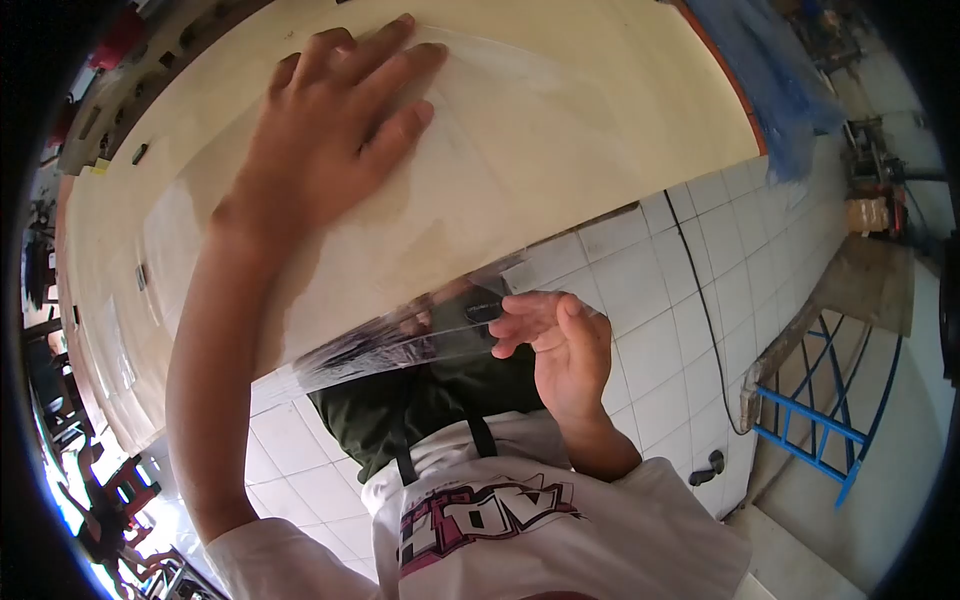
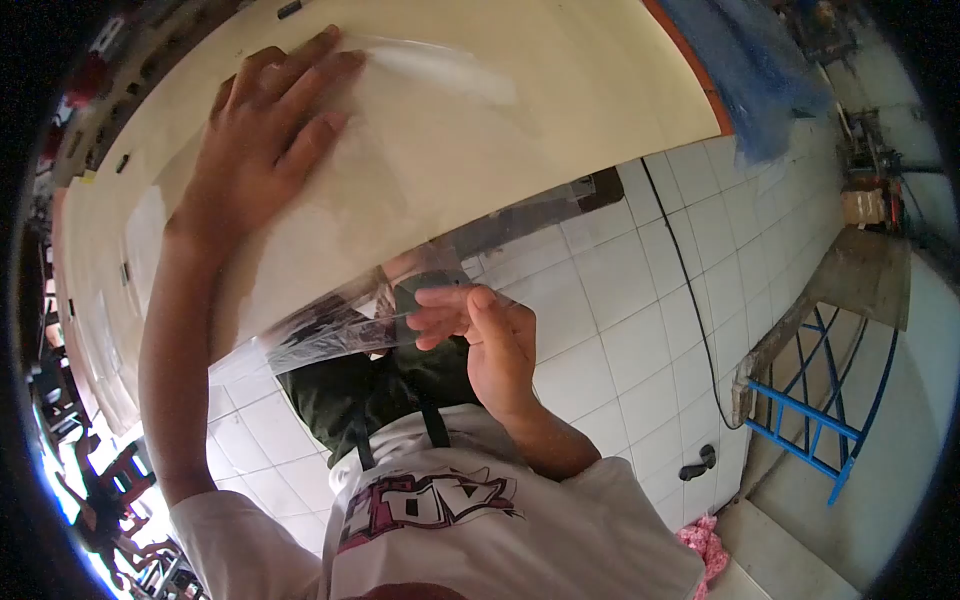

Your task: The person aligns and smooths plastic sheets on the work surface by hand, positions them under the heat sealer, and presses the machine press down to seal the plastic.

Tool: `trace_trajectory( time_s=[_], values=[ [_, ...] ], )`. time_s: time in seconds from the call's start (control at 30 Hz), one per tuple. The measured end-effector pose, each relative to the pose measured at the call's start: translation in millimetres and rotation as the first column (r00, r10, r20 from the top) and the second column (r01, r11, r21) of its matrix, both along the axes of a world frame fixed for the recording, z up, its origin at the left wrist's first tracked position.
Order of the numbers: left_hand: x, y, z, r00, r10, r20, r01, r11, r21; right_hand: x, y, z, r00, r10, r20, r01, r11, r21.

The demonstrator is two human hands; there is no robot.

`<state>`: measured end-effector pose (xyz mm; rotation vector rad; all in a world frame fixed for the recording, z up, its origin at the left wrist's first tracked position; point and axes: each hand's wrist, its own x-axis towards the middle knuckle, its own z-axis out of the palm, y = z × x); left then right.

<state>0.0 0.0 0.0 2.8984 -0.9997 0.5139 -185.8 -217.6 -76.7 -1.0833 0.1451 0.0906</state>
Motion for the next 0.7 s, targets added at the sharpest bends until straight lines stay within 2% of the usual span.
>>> trace_trajectory(
  time_s=[0.07,0.3,0.5,0.6,0.67,0.7],
  values=[
    [0,1,3,0.998,-0.019,0.056,0.019,1.0,-0.002,0,4,3,0.999,-0.03,0.031,0.03,1.0,-0.002],
    [3,-1,-2,0.997,-0.046,0.054,0.046,0.999,0.003,-3,3,-3,0.997,-0.057,0.049,0.057,0.998,0.01],
    [5,2,-4,0.995,-0.055,0.089,0.054,0.998,0.01,-2,-3,-1,0.998,0.032,0.06,-0.033,0.999,0.016],
    [1,-1,4,0.999,-0.03,0.036,0.03,1.0,-0.006,-4,-5,-3,0.997,0.068,0.02,-0.069,0.998,0.014],
    [-7,-4,24,0.977,0.006,-0.214,-0.024,0.997,-0.079,-4,-3,-2,0.999,0.032,0.016,-0.032,0.999,0.005],
    [-4,-2,17,0.977,0.007,-0.212,-0.024,0.997,-0.08,-5,-3,-2,0.999,0.032,0.018,-0.032,0.999,0.003]
  ],
)
